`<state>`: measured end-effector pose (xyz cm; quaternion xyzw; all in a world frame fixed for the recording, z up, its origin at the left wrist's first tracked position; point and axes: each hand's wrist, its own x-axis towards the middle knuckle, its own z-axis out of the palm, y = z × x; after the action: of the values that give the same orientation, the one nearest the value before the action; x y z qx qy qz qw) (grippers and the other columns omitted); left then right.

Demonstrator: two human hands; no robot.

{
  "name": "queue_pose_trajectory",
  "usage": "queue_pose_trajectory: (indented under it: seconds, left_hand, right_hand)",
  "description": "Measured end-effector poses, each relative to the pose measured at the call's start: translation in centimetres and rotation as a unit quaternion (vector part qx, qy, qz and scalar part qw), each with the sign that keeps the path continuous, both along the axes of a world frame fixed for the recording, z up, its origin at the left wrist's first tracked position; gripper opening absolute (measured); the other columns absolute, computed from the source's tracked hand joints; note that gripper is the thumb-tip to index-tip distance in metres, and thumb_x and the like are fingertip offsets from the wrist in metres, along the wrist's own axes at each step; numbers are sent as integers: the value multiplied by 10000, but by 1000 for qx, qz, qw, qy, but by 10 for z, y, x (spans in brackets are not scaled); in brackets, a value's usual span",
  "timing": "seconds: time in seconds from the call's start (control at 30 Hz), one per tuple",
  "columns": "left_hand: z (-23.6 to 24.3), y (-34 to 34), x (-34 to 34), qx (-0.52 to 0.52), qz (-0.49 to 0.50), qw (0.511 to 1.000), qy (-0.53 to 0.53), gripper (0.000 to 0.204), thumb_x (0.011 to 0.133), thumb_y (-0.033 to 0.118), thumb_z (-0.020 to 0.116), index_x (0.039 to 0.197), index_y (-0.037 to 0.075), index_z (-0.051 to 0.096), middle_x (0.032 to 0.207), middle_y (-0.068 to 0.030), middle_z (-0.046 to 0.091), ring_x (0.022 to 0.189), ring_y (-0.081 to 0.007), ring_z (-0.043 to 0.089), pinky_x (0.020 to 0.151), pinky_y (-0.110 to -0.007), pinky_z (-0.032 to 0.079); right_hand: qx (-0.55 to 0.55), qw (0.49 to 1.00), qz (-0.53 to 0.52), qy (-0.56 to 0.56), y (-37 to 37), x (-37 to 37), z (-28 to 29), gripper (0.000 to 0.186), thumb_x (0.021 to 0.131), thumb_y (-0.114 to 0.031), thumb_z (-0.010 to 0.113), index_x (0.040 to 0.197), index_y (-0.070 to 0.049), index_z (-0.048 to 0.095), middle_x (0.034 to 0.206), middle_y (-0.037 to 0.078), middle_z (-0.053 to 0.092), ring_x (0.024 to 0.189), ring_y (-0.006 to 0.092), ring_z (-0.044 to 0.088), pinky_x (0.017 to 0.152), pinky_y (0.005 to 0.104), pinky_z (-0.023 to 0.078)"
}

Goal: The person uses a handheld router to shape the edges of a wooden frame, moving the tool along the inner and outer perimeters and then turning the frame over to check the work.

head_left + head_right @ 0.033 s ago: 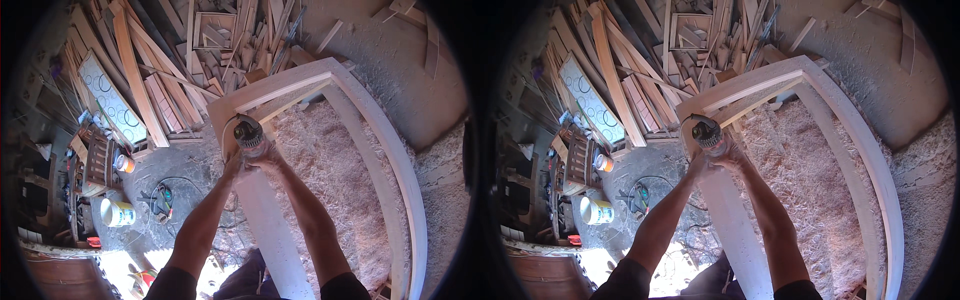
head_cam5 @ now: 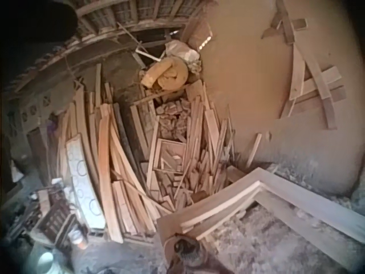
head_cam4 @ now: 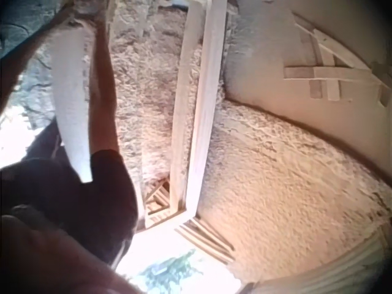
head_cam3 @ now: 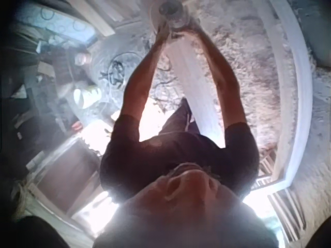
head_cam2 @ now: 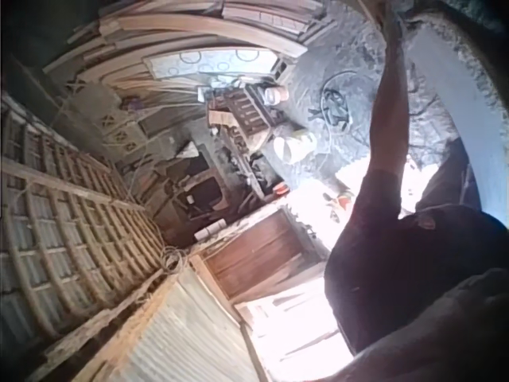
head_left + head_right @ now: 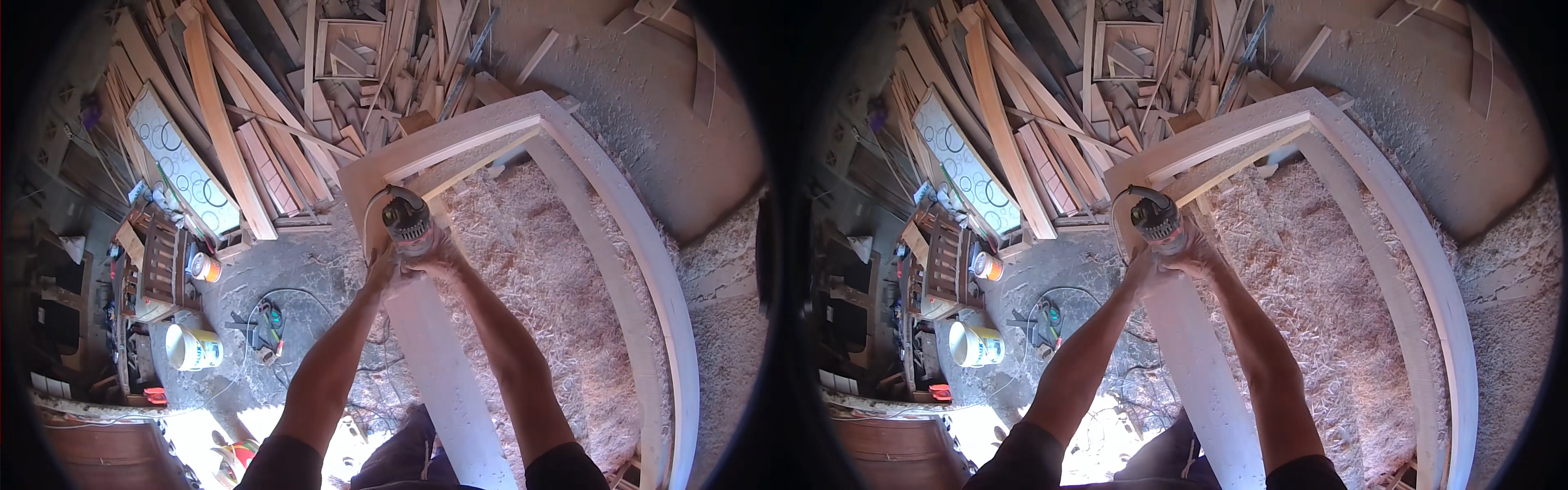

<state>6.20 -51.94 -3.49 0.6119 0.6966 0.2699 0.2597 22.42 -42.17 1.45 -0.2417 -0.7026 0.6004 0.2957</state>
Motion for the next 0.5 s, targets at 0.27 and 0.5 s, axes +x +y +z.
queue_pose_trajectory:
  seconds: [0.27,0.5]
  left_hand:
    - [12,-93,103,68,7,996,51,927,712,254,898,1494,48,444,1460,-126,529,1389,-283,481,1212,-502,329]
    - [16,-213,218,-6,-44,992,122,1063,657,274,908,1511,-73,380,1588,-270,396,1564,-397,293,1250,-640,222]
  right_hand:
    - [-54,998,21,15,-89,96,-2,972,646,-245,961,1449,-75,442,1298,103,635,1197,238,623,1075,361,505]
    - [-76,997,13,14,-200,219,-39,951,555,-357,1056,1318,-77,562,1215,71,645,1115,202,648,995,349,535]
